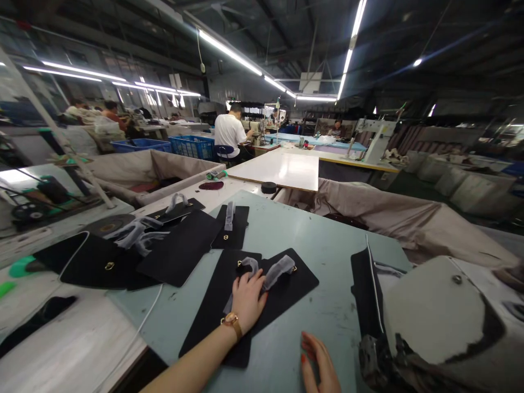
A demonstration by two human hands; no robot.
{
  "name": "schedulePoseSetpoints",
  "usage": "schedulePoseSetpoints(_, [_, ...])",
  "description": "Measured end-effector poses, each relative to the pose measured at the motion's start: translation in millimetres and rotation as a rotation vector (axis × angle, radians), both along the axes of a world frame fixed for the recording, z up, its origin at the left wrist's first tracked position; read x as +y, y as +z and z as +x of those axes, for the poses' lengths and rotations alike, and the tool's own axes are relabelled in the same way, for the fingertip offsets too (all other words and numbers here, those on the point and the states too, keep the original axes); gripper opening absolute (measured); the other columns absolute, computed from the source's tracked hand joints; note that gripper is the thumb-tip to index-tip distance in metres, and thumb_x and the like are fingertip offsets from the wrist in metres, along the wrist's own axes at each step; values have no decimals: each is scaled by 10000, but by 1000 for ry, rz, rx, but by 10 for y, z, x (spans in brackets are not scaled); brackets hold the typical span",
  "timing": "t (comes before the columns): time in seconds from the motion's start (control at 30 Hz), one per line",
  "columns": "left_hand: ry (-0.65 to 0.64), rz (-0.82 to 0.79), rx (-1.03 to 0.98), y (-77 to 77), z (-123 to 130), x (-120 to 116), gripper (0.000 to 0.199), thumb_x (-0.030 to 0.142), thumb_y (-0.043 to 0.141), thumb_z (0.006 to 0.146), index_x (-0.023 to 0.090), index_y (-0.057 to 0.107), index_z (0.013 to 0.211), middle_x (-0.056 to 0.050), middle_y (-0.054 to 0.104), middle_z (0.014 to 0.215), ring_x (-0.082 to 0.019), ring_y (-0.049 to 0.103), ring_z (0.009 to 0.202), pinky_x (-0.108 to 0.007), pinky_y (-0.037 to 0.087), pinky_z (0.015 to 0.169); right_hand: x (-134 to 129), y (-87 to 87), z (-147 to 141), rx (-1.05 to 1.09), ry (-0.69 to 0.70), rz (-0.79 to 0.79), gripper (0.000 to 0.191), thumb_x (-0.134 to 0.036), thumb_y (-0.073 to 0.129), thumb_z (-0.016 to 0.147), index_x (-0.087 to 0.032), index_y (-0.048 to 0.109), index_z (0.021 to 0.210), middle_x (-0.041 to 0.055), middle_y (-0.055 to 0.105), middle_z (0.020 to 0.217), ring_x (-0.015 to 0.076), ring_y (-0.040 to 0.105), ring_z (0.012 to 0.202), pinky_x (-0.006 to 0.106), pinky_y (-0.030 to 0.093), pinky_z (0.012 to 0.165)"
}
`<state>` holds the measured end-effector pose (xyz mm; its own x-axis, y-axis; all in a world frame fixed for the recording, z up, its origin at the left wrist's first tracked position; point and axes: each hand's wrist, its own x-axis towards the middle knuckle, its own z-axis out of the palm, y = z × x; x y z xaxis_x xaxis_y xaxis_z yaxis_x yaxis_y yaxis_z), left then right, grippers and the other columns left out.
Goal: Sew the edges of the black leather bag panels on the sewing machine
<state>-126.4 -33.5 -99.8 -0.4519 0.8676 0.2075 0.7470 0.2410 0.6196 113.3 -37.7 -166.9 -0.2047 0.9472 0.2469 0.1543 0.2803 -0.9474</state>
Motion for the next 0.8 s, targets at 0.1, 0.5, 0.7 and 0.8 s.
schedulePoseSetpoints(0.1, [-58,88,-177,93,417,-252,531,206,672,733,257,641,1261,-41,608,1389,-333,464,1292,-540,306,1118,-156,218,108,-23,-9,-14,389,-422,529,910,-176,653,1185,129,648,1229,246,658,1039,301,555,833])
schedulePoseSetpoints(0.5, [253,602,-649,1004,-634,-711,275,398,573,815,162,624,946,-59,694,932,-130,580,697,-244,470,623,-140,721,-144,-31,94,-219,521,-266,535,862,-100,483,1354,188,582,1287,218,635,934,318,549,731])
schedulePoseSetpoints(0.7, [80,326,-385,898,-857,-603,356,389,621,760,207,693,1057,-55,700,1150,-244,628,1058,-365,475,967,204,855,-795,-76,215,-288,541,-250,514,854,-141,428,1378,158,596,1299,146,640,716,280,538,641])
schedulePoseSetpoints(0.8, [33,214,-253,738,-874,-621,533,336,726,612,185,683,1121,-105,540,1440,-363,421,1367,-494,243,1186,187,889,-783,-153,251,-291,334,-278,486,897,-119,577,1176,103,703,979,171,644,661,249,476,555])
